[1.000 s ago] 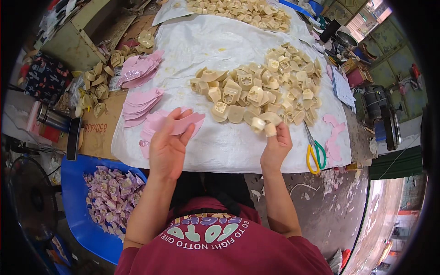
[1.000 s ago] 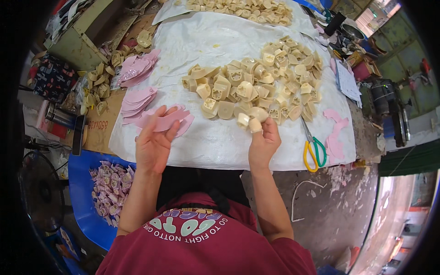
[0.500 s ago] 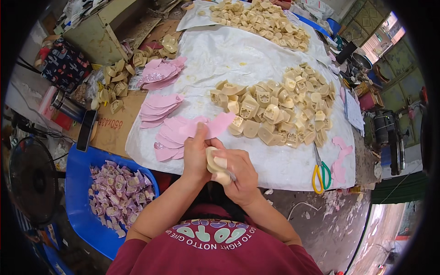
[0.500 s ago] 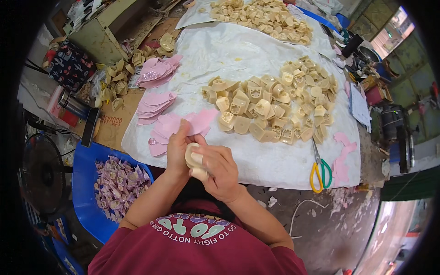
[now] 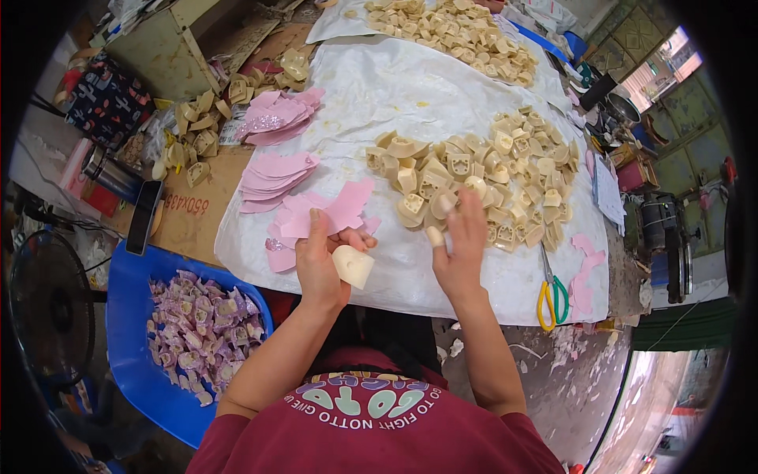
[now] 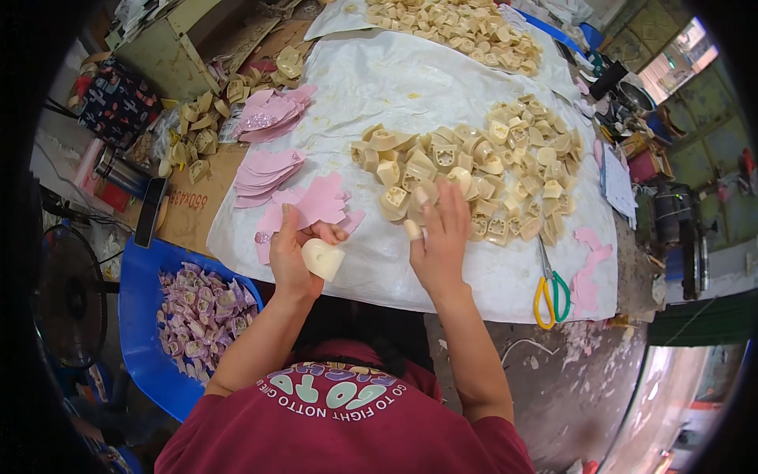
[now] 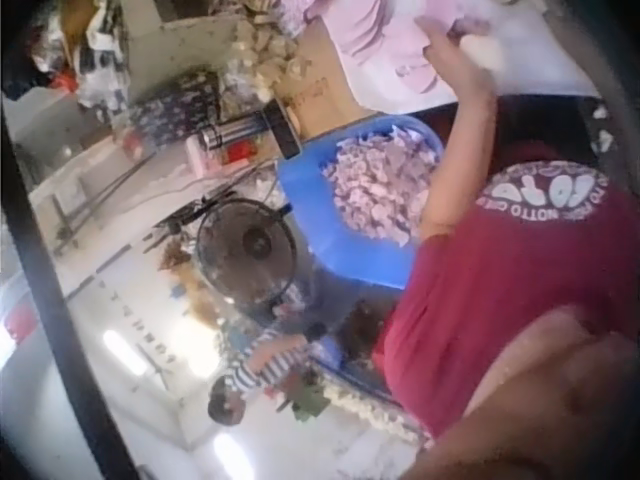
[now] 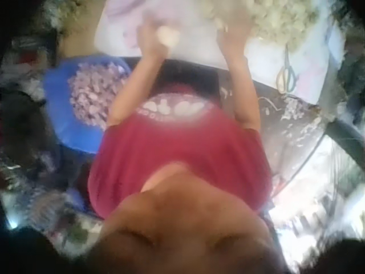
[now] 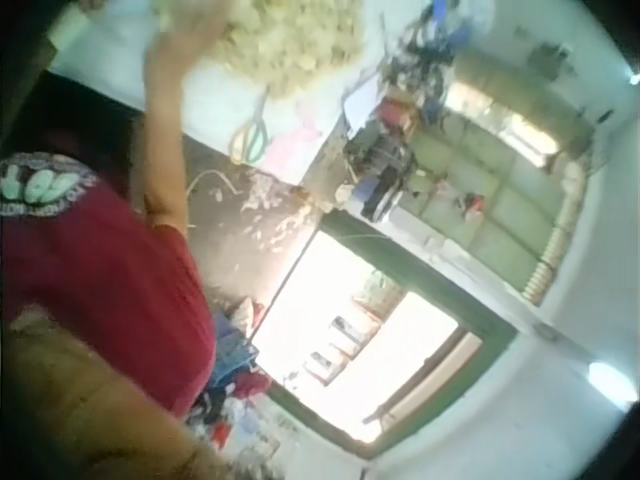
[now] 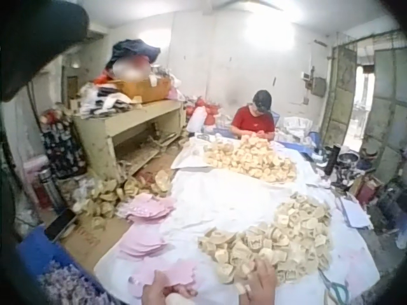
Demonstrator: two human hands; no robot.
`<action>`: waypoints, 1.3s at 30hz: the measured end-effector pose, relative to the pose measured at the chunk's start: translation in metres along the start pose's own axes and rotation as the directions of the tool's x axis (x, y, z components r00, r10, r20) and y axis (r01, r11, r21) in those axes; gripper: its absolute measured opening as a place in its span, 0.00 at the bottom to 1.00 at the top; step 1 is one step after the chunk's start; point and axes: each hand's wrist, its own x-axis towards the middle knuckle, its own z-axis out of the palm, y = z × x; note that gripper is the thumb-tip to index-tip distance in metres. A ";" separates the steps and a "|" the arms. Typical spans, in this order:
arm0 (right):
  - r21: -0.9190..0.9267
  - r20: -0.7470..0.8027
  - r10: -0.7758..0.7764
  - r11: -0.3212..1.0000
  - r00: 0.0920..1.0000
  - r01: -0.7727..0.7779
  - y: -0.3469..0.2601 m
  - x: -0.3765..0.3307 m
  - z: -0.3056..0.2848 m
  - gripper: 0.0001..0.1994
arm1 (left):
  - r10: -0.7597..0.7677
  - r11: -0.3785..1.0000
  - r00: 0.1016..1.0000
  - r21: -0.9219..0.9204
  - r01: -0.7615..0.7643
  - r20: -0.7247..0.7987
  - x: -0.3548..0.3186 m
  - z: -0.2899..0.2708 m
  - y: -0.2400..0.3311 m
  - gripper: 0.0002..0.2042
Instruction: The person wraps small, white, cylindrical items with pink, glittery paper. They pick up a white item and a pink wrapper, fold the paper around the item, and place the finished wrapped unit into a blue bin. The process is repeated continuously throughout the clip.
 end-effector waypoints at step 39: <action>0.535 0.075 -0.188 0.836 0.979 0.120 -0.117 0.033 -0.045 0.21 | -0.082 0.994 0.947 -0.038 0.099 0.311 -0.051 0.010 0.056 0.18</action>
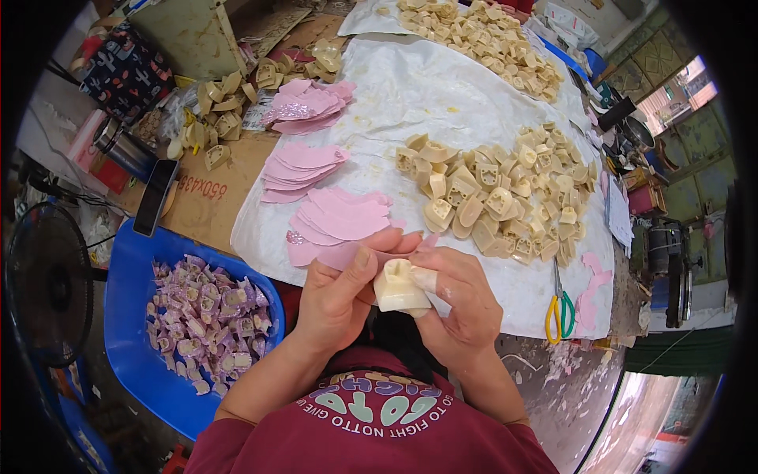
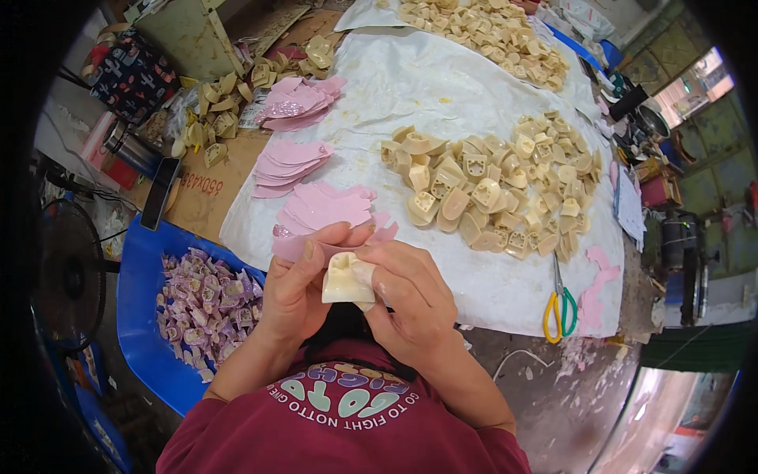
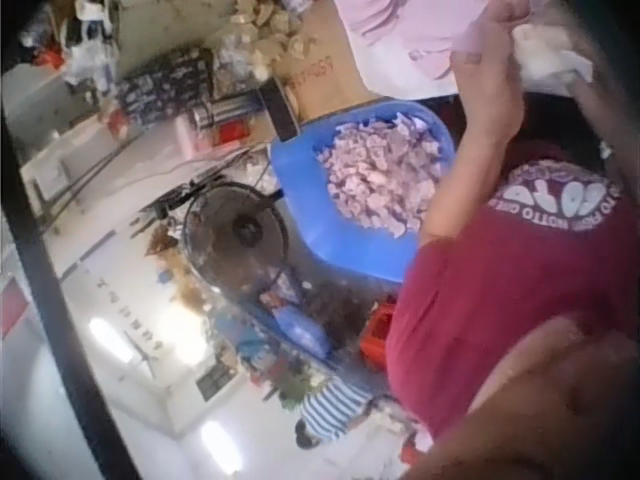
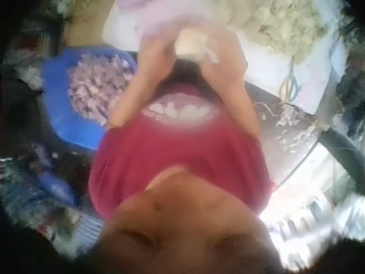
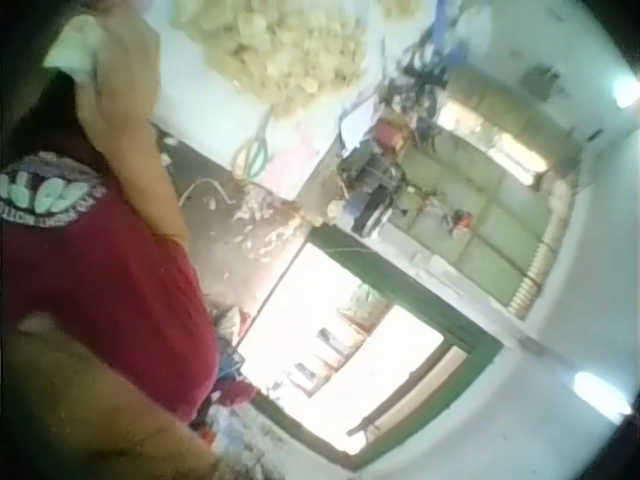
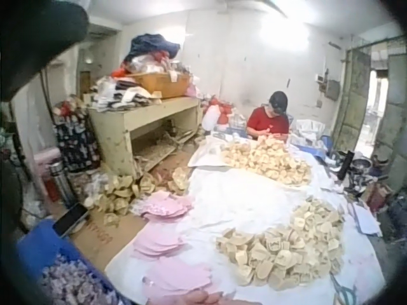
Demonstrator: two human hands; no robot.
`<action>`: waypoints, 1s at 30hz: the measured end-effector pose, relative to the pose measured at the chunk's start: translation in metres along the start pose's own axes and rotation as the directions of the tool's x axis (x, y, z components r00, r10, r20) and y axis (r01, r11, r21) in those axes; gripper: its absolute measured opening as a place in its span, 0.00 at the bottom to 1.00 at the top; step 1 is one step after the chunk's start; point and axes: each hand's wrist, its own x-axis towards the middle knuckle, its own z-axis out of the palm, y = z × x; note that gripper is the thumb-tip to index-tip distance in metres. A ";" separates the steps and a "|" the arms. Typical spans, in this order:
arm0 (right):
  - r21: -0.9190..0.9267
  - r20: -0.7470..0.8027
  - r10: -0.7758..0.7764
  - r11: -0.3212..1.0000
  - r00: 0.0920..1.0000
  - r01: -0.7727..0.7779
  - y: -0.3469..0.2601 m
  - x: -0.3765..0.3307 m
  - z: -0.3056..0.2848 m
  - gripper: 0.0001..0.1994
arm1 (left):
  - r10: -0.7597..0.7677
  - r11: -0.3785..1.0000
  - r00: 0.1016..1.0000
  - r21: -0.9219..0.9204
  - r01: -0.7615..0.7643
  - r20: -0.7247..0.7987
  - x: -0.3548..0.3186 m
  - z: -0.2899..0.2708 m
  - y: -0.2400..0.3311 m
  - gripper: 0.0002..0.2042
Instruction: The person wraps small, white, cylindrical items with pink, glittery paper. They pick up a white item and a pink wrapper, fold the paper around the item, and place the finished wrapped unit into a blue bin. The process is repeated continuously throughout the clip.
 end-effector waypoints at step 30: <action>-0.304 0.155 0.045 0.953 0.987 0.005 -0.001 0.011 -0.015 0.14 | -0.027 0.911 0.994 0.408 0.068 -0.106 -0.001 -0.001 0.014 0.12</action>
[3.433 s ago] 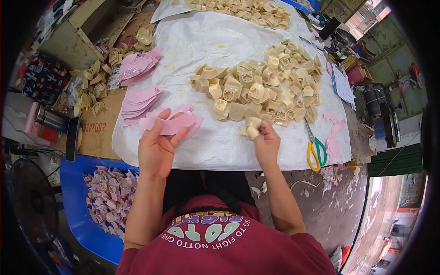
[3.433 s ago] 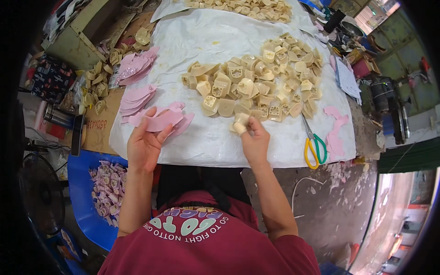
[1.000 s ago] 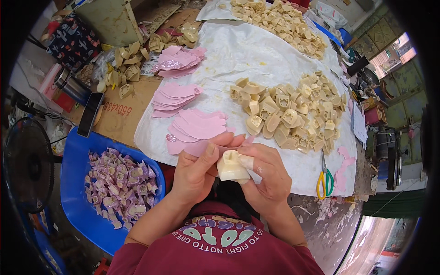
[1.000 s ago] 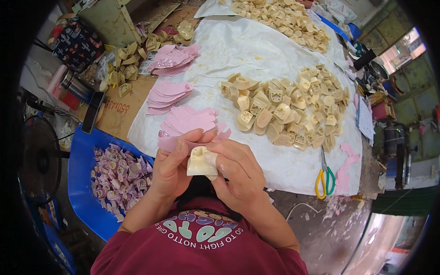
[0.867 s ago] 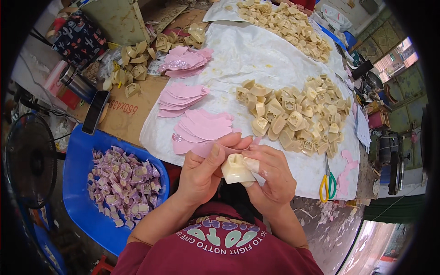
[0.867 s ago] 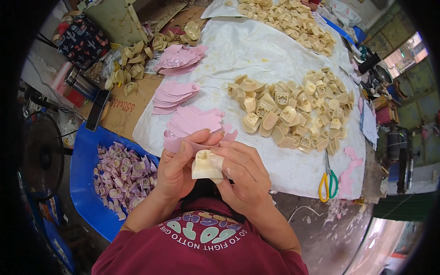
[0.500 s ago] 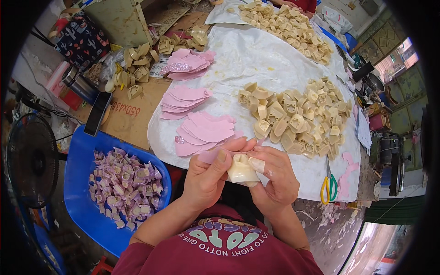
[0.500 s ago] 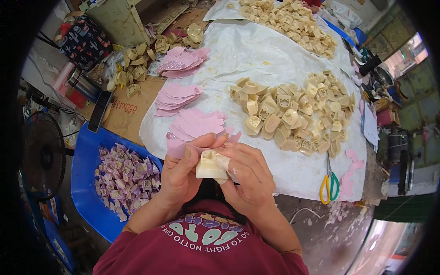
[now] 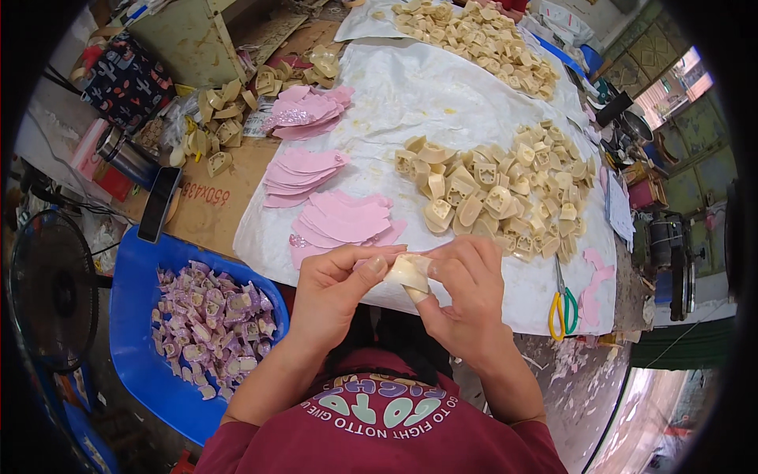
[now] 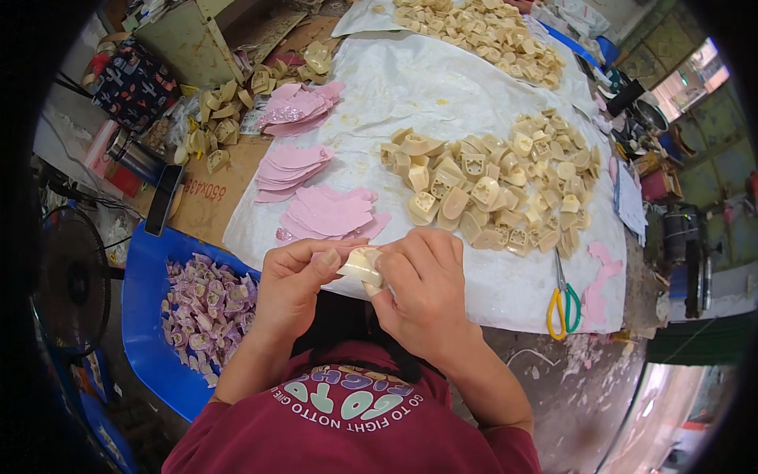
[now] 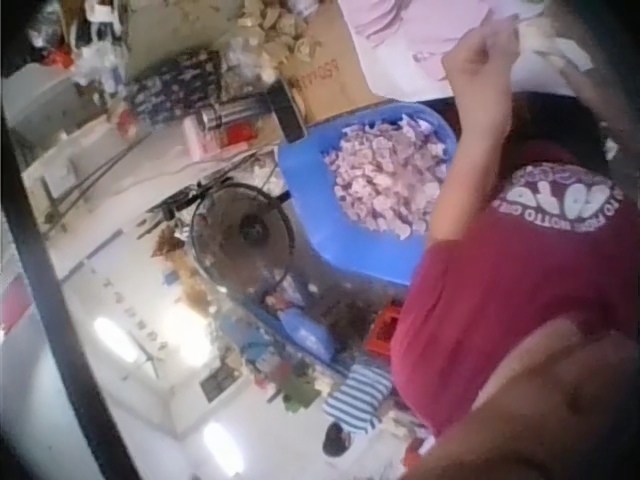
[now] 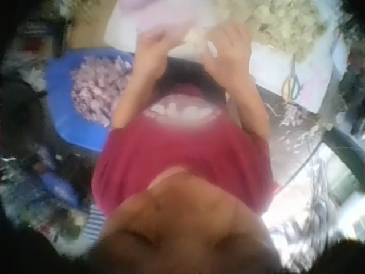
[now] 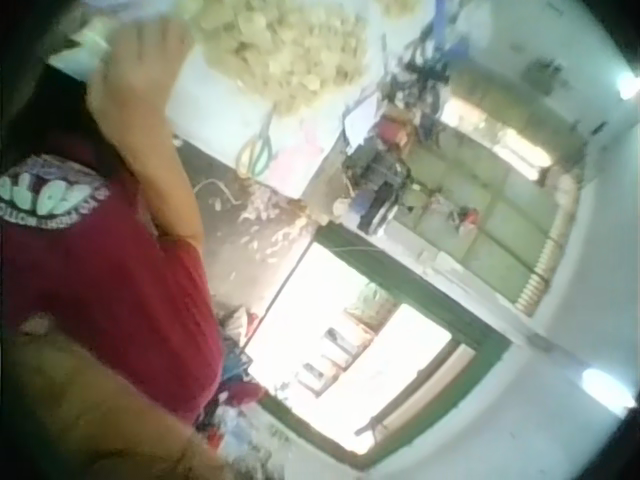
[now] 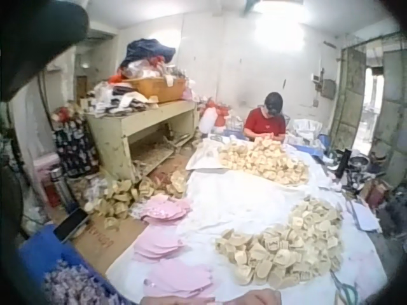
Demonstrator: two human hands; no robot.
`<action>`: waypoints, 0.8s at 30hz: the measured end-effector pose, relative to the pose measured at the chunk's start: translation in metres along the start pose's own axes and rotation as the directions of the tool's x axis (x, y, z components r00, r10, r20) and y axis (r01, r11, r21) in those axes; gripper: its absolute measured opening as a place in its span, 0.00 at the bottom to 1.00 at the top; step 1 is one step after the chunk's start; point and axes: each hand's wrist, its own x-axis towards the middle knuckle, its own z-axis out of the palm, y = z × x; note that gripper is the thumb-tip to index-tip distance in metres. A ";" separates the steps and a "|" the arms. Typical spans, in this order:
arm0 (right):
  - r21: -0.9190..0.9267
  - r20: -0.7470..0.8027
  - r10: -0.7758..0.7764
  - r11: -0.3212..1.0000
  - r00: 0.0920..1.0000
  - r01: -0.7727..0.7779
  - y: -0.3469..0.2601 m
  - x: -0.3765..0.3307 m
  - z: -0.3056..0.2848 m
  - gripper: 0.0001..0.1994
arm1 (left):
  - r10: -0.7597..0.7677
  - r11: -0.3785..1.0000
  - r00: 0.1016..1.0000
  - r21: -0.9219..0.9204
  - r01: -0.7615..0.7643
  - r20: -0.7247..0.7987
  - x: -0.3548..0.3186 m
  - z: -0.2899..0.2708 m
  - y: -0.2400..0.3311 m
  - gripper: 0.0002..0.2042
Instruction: The person wraps small, white, cylindrical items with pink, glittery paper. They pick up a white item and a pink wrapper, fold the paper around the item, and place the finished wrapped unit into a blue bin. The process is repeated continuously throughout the clip.
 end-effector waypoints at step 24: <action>0.069 0.137 -0.108 0.993 0.985 0.099 0.018 -0.011 0.013 0.12 | -0.250 0.968 0.939 0.061 0.242 0.236 0.024 -0.035 -0.005 0.04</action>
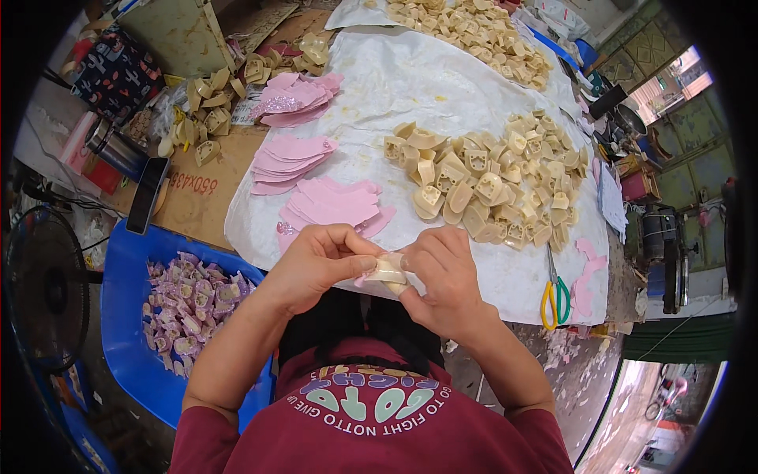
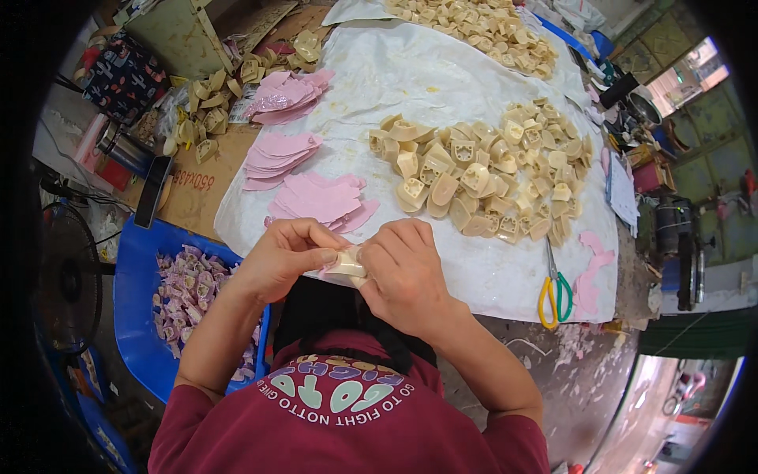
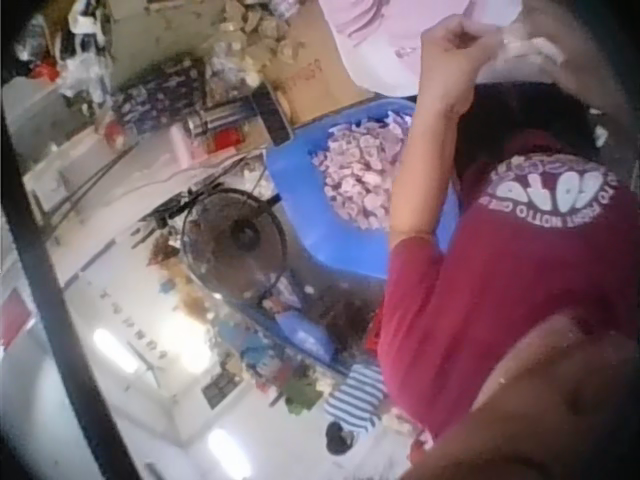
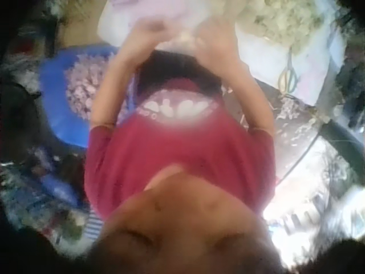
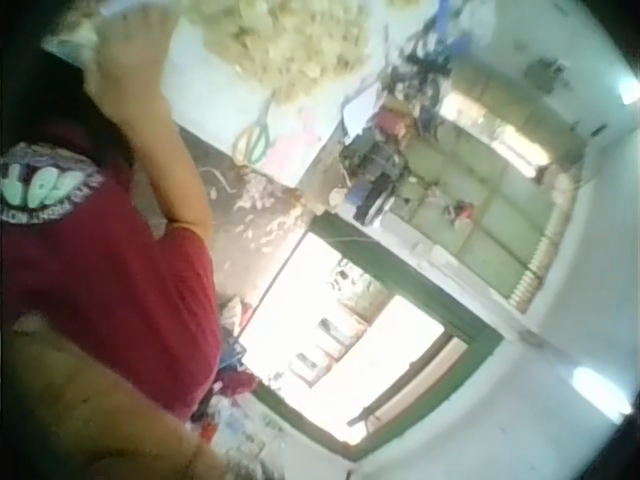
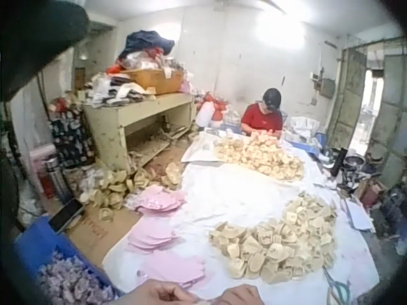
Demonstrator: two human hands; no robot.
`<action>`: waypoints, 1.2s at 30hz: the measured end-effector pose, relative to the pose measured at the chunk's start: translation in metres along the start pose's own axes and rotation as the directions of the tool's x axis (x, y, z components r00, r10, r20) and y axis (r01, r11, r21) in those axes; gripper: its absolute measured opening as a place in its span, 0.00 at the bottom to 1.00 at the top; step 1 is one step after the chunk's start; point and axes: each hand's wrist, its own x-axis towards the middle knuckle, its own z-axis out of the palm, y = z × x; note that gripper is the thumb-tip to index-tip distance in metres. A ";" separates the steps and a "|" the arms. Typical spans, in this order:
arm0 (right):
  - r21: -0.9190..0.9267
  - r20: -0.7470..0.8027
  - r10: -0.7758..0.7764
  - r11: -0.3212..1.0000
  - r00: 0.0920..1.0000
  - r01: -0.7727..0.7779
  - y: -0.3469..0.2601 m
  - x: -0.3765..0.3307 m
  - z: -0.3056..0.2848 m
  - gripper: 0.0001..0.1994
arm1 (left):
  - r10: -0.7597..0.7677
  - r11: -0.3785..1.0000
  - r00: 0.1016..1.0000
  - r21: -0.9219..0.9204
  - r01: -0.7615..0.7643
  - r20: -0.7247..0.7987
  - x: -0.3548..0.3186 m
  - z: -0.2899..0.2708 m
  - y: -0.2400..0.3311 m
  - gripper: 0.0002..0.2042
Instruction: The person wraps small, white, cylindrical items with pink, glittery paper. They pick up a white item and a pink wrapper, fold the paper around the item, and place the finished wrapped unit into a blue bin. The process is repeated continuously throughout the clip.
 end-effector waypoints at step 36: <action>0.745 0.264 0.635 0.343 0.726 -0.572 -0.003 -0.004 0.004 0.08 | 0.216 0.975 0.973 -0.060 -0.212 0.075 0.002 0.005 -0.007 0.09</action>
